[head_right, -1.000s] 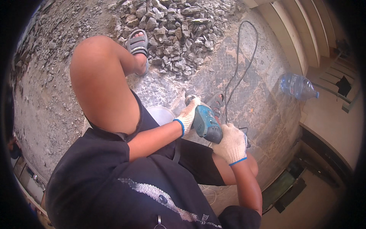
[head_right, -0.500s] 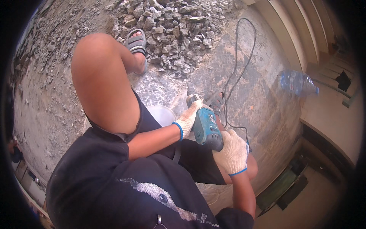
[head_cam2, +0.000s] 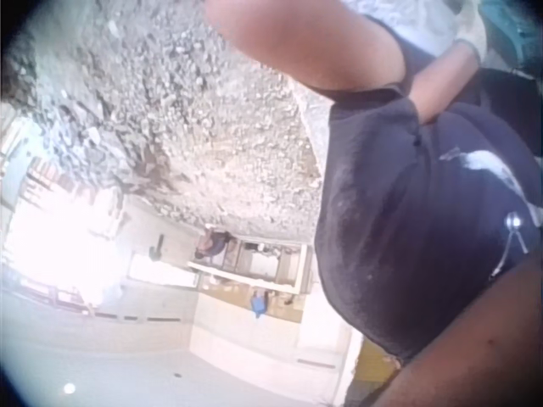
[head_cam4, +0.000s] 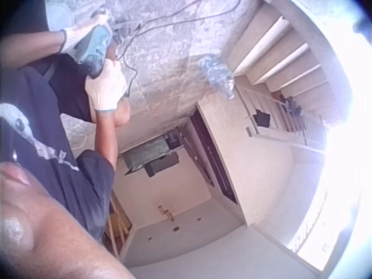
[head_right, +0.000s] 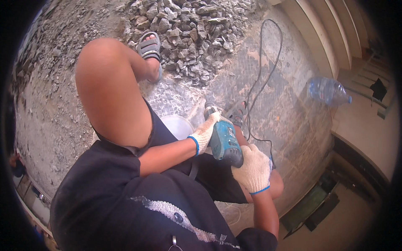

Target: The person sits on the floor and uses a corded rotary hammer drill to break up a concrete floor surface. They reposition slightly while continuing to drill, creating a pile of rubble, then stand and walk away.

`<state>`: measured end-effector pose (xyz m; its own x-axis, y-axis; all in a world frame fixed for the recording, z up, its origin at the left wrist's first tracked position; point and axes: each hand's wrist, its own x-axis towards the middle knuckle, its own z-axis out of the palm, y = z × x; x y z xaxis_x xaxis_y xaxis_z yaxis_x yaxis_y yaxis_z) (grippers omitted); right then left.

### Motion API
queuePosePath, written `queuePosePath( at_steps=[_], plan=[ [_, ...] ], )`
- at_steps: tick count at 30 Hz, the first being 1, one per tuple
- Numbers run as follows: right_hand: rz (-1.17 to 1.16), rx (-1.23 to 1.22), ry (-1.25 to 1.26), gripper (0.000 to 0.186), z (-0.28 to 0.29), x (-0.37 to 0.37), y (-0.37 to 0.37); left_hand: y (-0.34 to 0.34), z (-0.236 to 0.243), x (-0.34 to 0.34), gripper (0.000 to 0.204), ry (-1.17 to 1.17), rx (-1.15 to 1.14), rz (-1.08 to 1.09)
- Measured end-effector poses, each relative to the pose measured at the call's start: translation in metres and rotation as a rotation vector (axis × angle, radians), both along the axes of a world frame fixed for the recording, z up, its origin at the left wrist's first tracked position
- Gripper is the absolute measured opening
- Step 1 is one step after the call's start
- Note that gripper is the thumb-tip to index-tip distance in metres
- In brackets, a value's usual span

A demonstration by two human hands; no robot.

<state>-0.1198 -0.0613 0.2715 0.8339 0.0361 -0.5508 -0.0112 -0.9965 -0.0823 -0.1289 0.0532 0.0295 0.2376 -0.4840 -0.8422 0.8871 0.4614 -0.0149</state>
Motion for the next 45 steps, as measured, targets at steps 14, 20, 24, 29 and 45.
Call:
queuePosePath(
  at_steps=[14, 20, 24, 29, 45],
  plan=[
    [-0.005, -0.023, 0.046, 0.033, -0.024, -0.011, 0.022, 0.022, -0.017, 0.003, 0.067, -0.04, -0.178, 0.126],
    [-0.002, -0.08, 0.122, 0.03, -0.032, -0.029, 0.044, 0.056, -0.017, -0.005, 0.062, -0.066, -0.237, 0.067],
    [0.014, -0.071, 0.117, 0.032, -0.034, -0.035, 0.048, 0.056, -0.021, -0.01, 0.057, -0.011, -0.218, 0.118],
    [0.003, -0.075, 0.136, 0.031, -0.036, -0.038, 0.053, 0.059, -0.028, -0.009, 0.054, 0.088, -0.306, 0.129],
    [-0.033, -0.07, 0.092, 0.032, -0.058, -0.041, 0.052, 0.059, -0.032, -0.001, 0.048, 0.007, -0.194, 0.152]
  ],
)
